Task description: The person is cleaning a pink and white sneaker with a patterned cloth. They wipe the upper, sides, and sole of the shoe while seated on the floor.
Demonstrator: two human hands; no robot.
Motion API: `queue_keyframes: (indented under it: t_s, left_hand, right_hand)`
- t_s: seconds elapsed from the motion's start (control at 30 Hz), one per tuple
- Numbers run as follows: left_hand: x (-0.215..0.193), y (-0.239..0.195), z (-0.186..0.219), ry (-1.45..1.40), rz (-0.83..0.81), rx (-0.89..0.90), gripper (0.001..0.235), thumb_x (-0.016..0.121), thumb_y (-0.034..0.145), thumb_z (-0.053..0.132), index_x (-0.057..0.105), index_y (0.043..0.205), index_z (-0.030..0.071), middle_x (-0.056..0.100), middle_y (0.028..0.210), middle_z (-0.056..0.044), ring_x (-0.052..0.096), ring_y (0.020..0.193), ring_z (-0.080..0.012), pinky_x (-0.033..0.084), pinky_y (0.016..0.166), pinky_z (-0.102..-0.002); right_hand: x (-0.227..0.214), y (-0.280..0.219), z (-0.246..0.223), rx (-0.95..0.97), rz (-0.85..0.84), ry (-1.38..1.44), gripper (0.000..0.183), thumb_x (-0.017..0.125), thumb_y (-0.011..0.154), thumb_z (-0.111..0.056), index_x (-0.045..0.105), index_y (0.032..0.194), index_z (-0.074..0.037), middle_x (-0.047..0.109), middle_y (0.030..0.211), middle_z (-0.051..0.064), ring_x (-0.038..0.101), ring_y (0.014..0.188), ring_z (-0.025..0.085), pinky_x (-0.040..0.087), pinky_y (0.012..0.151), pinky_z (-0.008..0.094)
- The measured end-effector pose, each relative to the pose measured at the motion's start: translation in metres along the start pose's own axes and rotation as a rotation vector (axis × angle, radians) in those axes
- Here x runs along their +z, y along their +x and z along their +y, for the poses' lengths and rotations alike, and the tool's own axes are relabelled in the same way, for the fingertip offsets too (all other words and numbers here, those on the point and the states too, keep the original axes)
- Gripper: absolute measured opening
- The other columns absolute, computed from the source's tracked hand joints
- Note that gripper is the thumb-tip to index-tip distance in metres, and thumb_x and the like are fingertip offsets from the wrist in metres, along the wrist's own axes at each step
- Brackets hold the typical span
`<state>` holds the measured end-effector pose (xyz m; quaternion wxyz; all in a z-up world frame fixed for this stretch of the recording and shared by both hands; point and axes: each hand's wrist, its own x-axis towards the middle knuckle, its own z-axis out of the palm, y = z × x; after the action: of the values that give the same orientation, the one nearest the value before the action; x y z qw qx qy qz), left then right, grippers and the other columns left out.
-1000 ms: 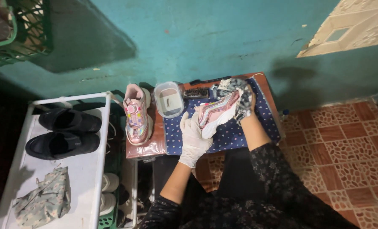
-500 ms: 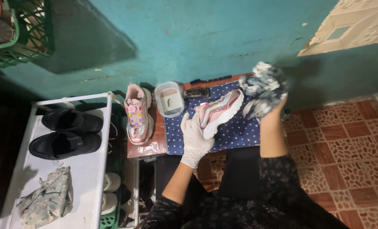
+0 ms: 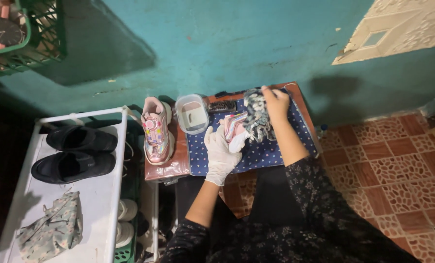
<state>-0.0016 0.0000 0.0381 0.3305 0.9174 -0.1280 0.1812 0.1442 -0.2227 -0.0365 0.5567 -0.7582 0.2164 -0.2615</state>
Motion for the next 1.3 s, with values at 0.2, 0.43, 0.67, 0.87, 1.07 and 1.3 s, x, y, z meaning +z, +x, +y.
queue_keyframes:
  t_s: [0.2, 0.43, 0.67, 0.87, 1.07, 1.3]
  left_hand:
    - [0.015, -0.007, -0.012, -0.018, 0.058, 0.087, 0.112, 0.081, 0.033, 0.017, 0.047, 0.138, -0.004, 0.065, 0.097, -0.015, 0.062, 0.1, -0.0219, 0.016, 0.128, -0.042]
    - [0.024, -0.016, -0.018, -0.006, 0.214, 0.204, 0.114, 0.076, 0.036, 0.014, 0.043, 0.143, -0.006, 0.059, 0.087, -0.015, 0.062, 0.092, -0.0263, 0.025, 0.124, -0.046]
    - [-0.01, -0.015, 0.017, -0.008, -0.015, 0.088, 0.116, 0.075, 0.044, 0.014, 0.034, 0.151, -0.002, 0.064, 0.086, -0.009, 0.065, 0.099, -0.0263, 0.014, 0.127, -0.041]
    - [0.069, -0.033, -0.047, 0.143, 0.387, 0.427, 0.102, 0.08, 0.048, 0.024, 0.051, 0.144, 0.001, 0.057, 0.096, -0.018, 0.051, 0.128, -0.0446, 0.04, 0.112, -0.06]
    - [-0.03, -0.029, 0.04, 0.207, 0.174, 0.492, 0.093, 0.086, 0.051, 0.016, 0.054, 0.138, 0.002, 0.064, 0.12, -0.018, 0.043, 0.141, -0.0441, 0.042, 0.092, -0.055]
    - [-0.019, -0.039, 0.017, -0.039, 0.112, 0.525, 0.079, 0.076, 0.049, 0.015, 0.06, 0.126, 0.008, 0.063, 0.112, -0.01, 0.056, 0.118, -0.0397, 0.045, 0.079, -0.049]
  right_hand:
    - [-0.023, -0.038, -0.042, 0.221, 0.221, 0.49, 0.024, 0.084, 0.079, -0.031, 0.078, 0.08, -0.007, 0.068, 0.073, 0.008, 0.063, 0.077, 0.018, 0.05, 0.067, 0.032]
    - [-0.026, -0.079, -0.011, -0.526, 0.316, 0.067, 0.024, 0.077, 0.095, -0.009, 0.072, 0.072, -0.003, 0.068, 0.071, 0.012, 0.068, 0.074, 0.029, 0.051, 0.072, 0.034]
    - [-0.043, -0.138, -0.004, -0.826, 0.05, -0.133, 0.04, 0.083, 0.087, -0.014, 0.057, 0.056, -0.009, 0.055, 0.059, 0.005, 0.059, 0.063, 0.03, 0.049, 0.065, 0.035]
    - [-0.102, -0.176, -0.017, -0.587, -0.416, -0.032, 0.04, 0.084, 0.084, -0.021, 0.061, 0.055, -0.006, 0.06, 0.052, 0.01, 0.063, 0.055, 0.032, 0.05, 0.057, 0.033]
    - [-0.175, -0.158, -0.037, 0.206, -0.174, 0.001, 0.027, 0.084, 0.086, -0.037, 0.077, 0.077, -0.013, 0.064, 0.063, 0.003, 0.057, 0.062, 0.014, 0.043, 0.054, 0.027]
    - [-0.205, -0.082, -0.023, -0.043, 0.041, -0.027, 0.026, 0.072, 0.105, -0.023, 0.077, 0.096, 0.001, 0.07, 0.088, 0.024, 0.069, 0.095, 0.03, 0.051, 0.085, 0.04]
